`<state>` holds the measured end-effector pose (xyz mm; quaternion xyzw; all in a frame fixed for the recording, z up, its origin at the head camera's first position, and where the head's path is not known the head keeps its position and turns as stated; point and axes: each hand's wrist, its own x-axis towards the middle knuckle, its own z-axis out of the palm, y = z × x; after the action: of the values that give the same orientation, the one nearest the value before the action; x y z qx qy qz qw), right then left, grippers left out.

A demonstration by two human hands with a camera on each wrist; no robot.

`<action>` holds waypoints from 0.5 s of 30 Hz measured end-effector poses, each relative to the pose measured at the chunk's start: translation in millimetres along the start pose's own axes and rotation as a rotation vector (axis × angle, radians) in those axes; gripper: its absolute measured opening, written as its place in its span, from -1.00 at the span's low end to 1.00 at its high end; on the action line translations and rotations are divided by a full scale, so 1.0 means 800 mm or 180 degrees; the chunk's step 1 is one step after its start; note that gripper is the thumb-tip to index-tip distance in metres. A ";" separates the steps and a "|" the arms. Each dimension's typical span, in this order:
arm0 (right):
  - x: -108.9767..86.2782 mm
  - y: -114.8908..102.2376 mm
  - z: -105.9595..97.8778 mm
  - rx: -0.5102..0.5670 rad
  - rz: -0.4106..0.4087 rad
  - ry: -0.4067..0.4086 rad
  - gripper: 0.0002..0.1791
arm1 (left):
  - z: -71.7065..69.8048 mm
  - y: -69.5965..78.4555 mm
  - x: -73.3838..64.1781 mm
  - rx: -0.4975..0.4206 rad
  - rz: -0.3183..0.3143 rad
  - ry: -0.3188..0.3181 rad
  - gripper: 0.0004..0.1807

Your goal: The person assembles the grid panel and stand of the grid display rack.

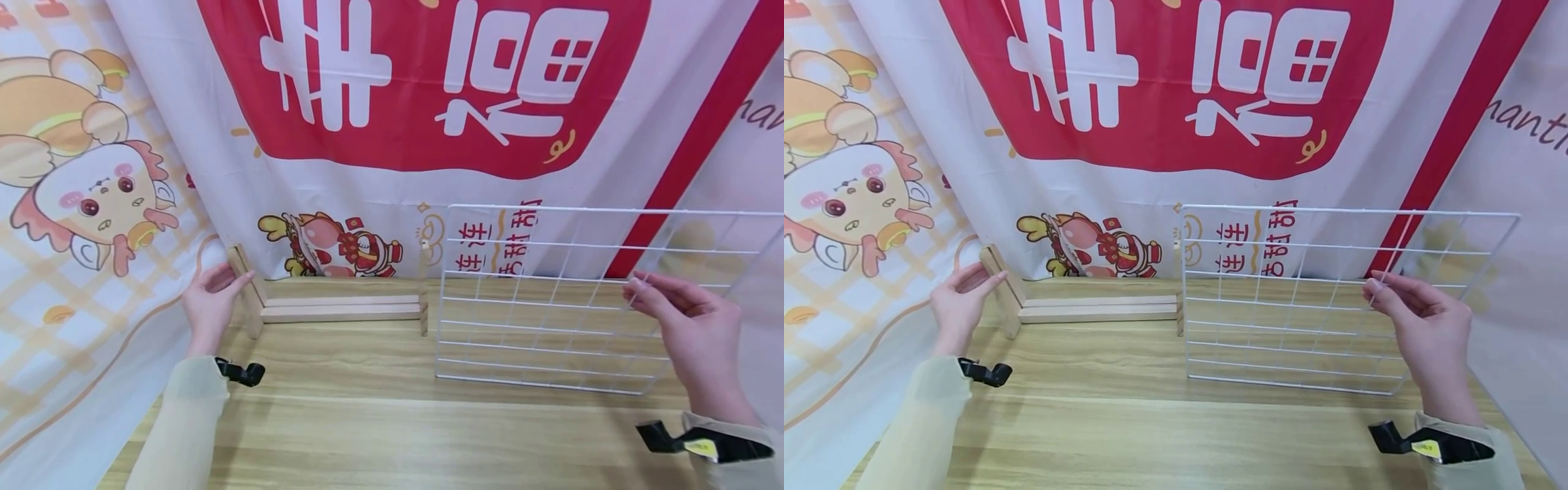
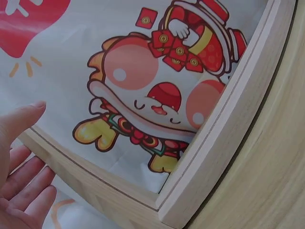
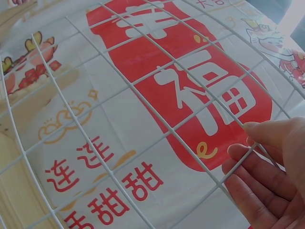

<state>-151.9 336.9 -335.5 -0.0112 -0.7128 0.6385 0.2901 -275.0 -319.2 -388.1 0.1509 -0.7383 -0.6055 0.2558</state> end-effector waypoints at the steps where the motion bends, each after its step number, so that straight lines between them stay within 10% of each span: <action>1: 0.000 0.000 0.000 -0.0095 0.0010 -0.0011 -0.61 | 0.001 0.000 -0.003 -0.0015 0.0025 -0.0008 -0.30; 15: 0.003 0.000 0.000 -0.0037 -0.0008 0.0015 -0.62 | 0.018 0.003 -0.049 -0.0134 0.0222 -0.0421 -0.39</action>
<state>-154.1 338.2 -334.7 -0.0135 -0.7158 0.6339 0.2925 -250.6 -285.9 -395.2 0.0794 -0.7455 -0.6203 0.2305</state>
